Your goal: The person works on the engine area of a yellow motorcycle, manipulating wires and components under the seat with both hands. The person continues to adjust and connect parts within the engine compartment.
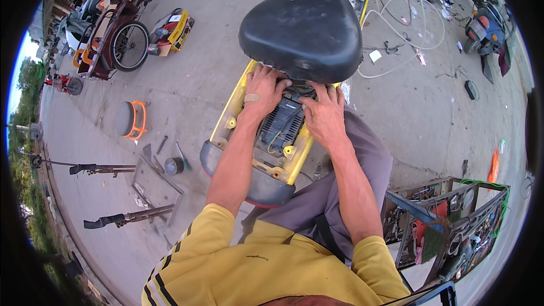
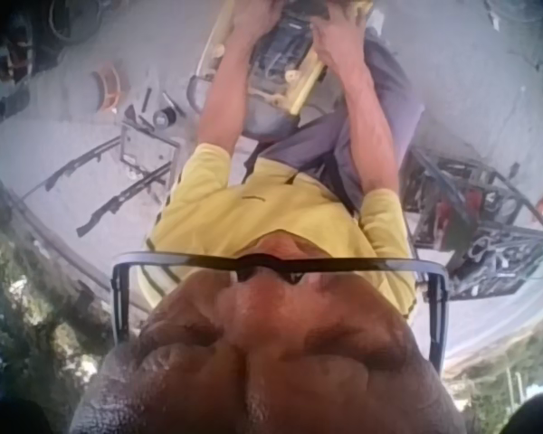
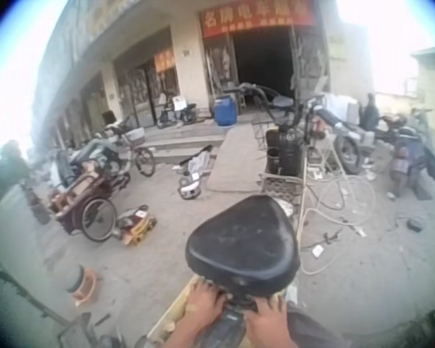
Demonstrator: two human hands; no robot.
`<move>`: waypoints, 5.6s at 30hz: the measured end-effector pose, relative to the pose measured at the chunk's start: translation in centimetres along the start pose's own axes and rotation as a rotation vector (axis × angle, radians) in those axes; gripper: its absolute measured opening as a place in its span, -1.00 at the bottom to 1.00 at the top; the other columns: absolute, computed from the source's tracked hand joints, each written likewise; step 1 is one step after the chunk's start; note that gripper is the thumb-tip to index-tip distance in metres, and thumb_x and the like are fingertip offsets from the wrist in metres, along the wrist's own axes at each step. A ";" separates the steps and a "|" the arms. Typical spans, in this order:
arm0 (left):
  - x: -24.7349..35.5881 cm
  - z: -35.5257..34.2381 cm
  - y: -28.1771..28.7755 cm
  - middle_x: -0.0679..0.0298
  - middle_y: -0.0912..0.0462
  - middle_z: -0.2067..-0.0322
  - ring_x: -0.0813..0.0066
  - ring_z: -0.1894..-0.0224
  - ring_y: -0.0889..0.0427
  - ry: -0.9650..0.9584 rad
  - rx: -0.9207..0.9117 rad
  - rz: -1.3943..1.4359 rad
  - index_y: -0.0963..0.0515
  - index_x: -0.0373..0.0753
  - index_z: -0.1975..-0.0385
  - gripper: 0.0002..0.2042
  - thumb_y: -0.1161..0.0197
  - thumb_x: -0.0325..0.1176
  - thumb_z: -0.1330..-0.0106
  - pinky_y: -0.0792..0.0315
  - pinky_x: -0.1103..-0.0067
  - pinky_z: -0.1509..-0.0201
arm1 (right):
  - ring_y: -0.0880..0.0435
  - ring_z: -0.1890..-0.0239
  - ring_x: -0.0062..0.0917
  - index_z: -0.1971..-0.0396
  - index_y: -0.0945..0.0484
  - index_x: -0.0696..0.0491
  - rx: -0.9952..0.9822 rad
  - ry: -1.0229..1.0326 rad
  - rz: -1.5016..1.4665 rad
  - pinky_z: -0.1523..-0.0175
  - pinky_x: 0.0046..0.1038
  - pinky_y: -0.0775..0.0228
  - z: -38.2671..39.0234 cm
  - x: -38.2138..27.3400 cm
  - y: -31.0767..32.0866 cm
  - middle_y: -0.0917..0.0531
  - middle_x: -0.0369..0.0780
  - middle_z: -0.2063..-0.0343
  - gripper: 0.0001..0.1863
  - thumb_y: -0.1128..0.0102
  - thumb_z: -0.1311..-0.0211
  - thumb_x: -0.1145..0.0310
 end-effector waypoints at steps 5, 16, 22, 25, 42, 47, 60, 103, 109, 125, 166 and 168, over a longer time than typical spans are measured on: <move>-0.4 0.0 -0.2 0.16 -0.75 0.04 0.10 -0.15 -0.58 0.018 -0.008 0.001 -0.82 -0.19 0.20 -0.77 -0.45 -0.18 -0.34 -0.33 0.15 -0.19 | -0.39 -0.46 -0.09 0.10 -0.86 -0.06 -0.004 0.011 -0.023 -0.55 0.19 -0.09 -0.1 -0.2 0.3 -0.55 -0.21 -0.32 -0.77 -0.38 -0.27 0.41; -0.4 -0.1 -0.2 0.09 -0.71 -0.03 0.03 -0.21 -0.57 0.044 -0.041 0.057 -0.78 -0.31 0.17 -0.70 -0.46 -0.17 -0.36 -0.33 0.15 -0.28 | -0.35 -0.48 -0.10 0.03 -0.85 -0.10 -0.015 0.032 0.010 -0.55 0.17 -0.08 0.6 -0.2 0.5 -0.51 -0.20 -0.34 -0.71 -0.36 -0.28 0.43; -0.9 0.1 0.3 0.04 -0.70 -0.01 -0.03 -0.16 -0.60 0.056 -0.046 0.136 -0.75 -0.33 0.13 -0.72 -0.47 -0.23 -0.35 -0.39 0.15 -0.28 | -0.36 -0.47 -0.11 0.03 -0.85 -0.09 -0.013 0.018 0.013 -0.55 0.15 -0.08 0.5 -0.2 0.4 -0.51 -0.20 -0.34 -0.71 -0.35 -0.28 0.43; -1.2 0.1 0.5 0.03 -0.71 0.02 -0.05 -0.09 -0.64 0.056 -0.030 0.174 -0.74 -0.33 0.14 -0.74 -0.48 -0.27 -0.34 -0.45 0.15 -0.24 | -0.36 -0.47 -0.10 0.04 -0.85 -0.08 -0.021 0.013 0.005 -0.55 0.15 -0.08 0.4 -0.3 0.5 -0.51 -0.21 -0.34 -0.72 -0.35 -0.29 0.43; -0.5 1.1 2.3 0.17 -0.69 -0.03 0.06 -0.15 -0.62 -0.117 -0.107 0.237 -0.78 -0.23 0.24 -0.85 -0.51 -0.45 -0.20 -0.51 0.24 -0.28 | -0.37 -0.46 -0.07 -0.11 -0.79 -0.19 -0.020 -0.032 0.053 -0.54 0.23 -0.09 0.0 -0.3 -0.5 -0.51 -0.21 -0.36 -0.63 -0.35 -0.33 0.39; -0.7 1.2 1.5 0.18 -0.69 0.00 0.06 -0.16 -0.60 -0.076 -0.082 0.199 -0.79 -0.21 0.23 -0.86 -0.48 -0.46 -0.22 -0.51 0.21 -0.27 | -0.37 -0.46 -0.07 -0.11 -0.80 -0.19 -0.020 -0.034 0.058 -0.54 0.22 -0.09 0.0 -0.4 -0.5 -0.51 -0.21 -0.36 -0.64 -0.34 -0.34 0.39; -0.2 1.1 0.5 0.14 -0.62 -0.01 -0.01 -0.17 -0.57 -0.097 -0.049 0.039 -0.71 -0.20 0.17 -0.89 -0.40 -0.42 -0.36 -0.51 0.17 -0.25 | -0.37 -0.46 -0.07 -0.12 -0.80 -0.18 -0.018 -0.037 0.037 -0.55 0.17 -0.08 0.1 -0.4 -0.6 -0.48 -0.20 -0.39 -0.63 -0.33 -0.35 0.40; -1.1 0.9 0.5 0.08 -0.60 0.04 0.02 -0.07 -0.64 -0.074 -0.052 0.312 -0.75 -0.30 0.24 -0.86 -0.46 -0.52 -0.22 -0.55 0.24 -0.14 | -0.37 -0.45 -0.05 -0.15 -0.78 -0.17 -0.016 -0.024 0.009 -0.56 0.15 -0.07 0.2 -0.5 -0.8 -0.46 -0.15 -0.38 -0.62 -0.33 -0.35 0.39; -0.2 1.0 1.2 0.13 -0.63 0.11 0.02 0.03 -0.67 -0.112 0.076 0.122 -0.77 -0.21 0.30 -0.87 -0.53 -0.45 -0.17 -0.57 0.19 -0.05 | -0.35 -0.46 -0.05 -0.17 -0.78 -0.18 -0.022 -0.024 0.022 -0.56 0.17 -0.06 0.2 -0.7 -0.9 -0.45 -0.14 -0.39 -0.60 -0.33 -0.35 0.38; -2.4 1.2 0.1 -0.03 -0.61 -0.18 -0.08 -0.24 -0.52 0.073 0.066 0.184 -0.86 -0.29 0.29 -0.79 -0.59 -0.31 -0.15 -0.46 0.18 -0.34 | -0.33 -0.48 0.03 -0.19 -0.76 -0.21 0.006 -0.058 0.089 -0.55 0.29 -0.06 0.0 -0.6 -1.6 -0.46 -0.11 -0.40 -0.60 -0.28 -0.39 0.33; -3.3 0.9 -1.7 -0.01 -0.48 -0.42 -0.15 -0.40 -0.33 0.154 -0.141 0.277 -0.86 -0.28 0.31 -0.79 -0.56 -0.32 -0.11 -0.24 0.17 -0.55 | -0.31 -0.51 -0.06 -0.09 -0.82 -0.15 -0.014 -0.065 -0.110 -0.55 0.11 -0.10 0.4 0.9 -0.2 -0.48 -0.14 -0.37 -0.56 -0.47 -0.18 0.46; -3.3 1.0 -1.6 -0.02 -0.50 -0.39 -0.15 -0.37 -0.35 0.158 -0.137 0.279 -0.84 -0.33 0.29 -0.72 -0.59 -0.25 -0.11 -0.22 0.15 -0.53 | -0.31 -0.51 -0.06 -0.09 -0.82 -0.14 -0.024 -0.074 -0.125 -0.56 0.10 -0.09 0.4 1.0 -0.1 -0.47 -0.14 -0.38 -0.57 -0.47 -0.19 0.46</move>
Point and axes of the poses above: each hand's wrist, its own z-axis away from the middle knuckle, its own y-axis out of the back of the hand, x = y × z, the point moved 8 cm from there along -z, towards the middle knuckle
